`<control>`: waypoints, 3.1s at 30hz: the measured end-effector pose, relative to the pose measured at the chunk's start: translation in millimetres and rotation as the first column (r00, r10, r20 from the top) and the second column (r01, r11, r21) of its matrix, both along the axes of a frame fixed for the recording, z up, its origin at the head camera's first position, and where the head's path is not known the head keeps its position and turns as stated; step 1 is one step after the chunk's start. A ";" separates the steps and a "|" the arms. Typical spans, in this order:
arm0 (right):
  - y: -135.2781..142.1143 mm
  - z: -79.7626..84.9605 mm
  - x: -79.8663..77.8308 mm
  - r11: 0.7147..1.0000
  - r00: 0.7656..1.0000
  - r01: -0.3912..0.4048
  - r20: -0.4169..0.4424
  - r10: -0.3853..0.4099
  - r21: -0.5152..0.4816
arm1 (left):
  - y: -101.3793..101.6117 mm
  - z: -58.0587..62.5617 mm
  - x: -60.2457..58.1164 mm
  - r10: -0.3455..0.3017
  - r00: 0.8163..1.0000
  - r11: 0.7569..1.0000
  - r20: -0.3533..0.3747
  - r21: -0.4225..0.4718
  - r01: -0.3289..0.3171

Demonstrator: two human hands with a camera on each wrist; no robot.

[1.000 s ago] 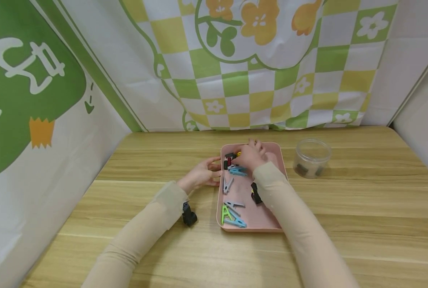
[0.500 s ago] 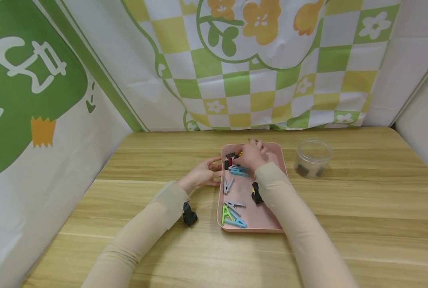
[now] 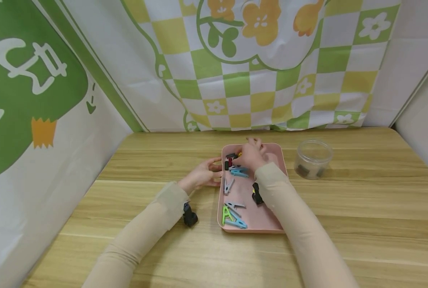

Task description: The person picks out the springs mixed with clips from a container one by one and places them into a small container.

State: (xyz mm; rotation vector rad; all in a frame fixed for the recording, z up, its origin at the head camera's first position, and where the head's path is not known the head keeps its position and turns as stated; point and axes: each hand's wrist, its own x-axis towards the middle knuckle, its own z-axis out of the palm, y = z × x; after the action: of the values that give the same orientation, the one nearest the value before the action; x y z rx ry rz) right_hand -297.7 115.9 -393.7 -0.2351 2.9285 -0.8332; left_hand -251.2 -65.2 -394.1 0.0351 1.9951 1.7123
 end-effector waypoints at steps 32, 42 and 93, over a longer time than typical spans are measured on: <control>6.2 22.2 3.4 0.999 0.995 -0.041 -0.092 0.043 0.019 | -1.2 1.4 0.1 -0.018 1.000 1.000 -0.004 -0.010 0.018; 3.2 35.4 11.1 0.998 0.993 -0.061 -0.103 0.061 0.008 | -1.2 2.7 0.8 -0.017 1.000 1.000 -0.003 -0.018 0.017; 77.5 80.1 45.5 0.990 0.980 -0.101 -0.181 0.081 -0.102 | -1.6 -2.0 -2.3 -0.008 1.000 1.000 0.001 -0.011 0.008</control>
State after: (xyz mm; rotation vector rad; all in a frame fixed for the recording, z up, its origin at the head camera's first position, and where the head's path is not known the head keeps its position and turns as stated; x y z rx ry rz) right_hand -252.1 193.3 -313.6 -0.4715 3.0077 -1.0113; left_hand -253.5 -66.9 -396.1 0.0383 2.0008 1.6966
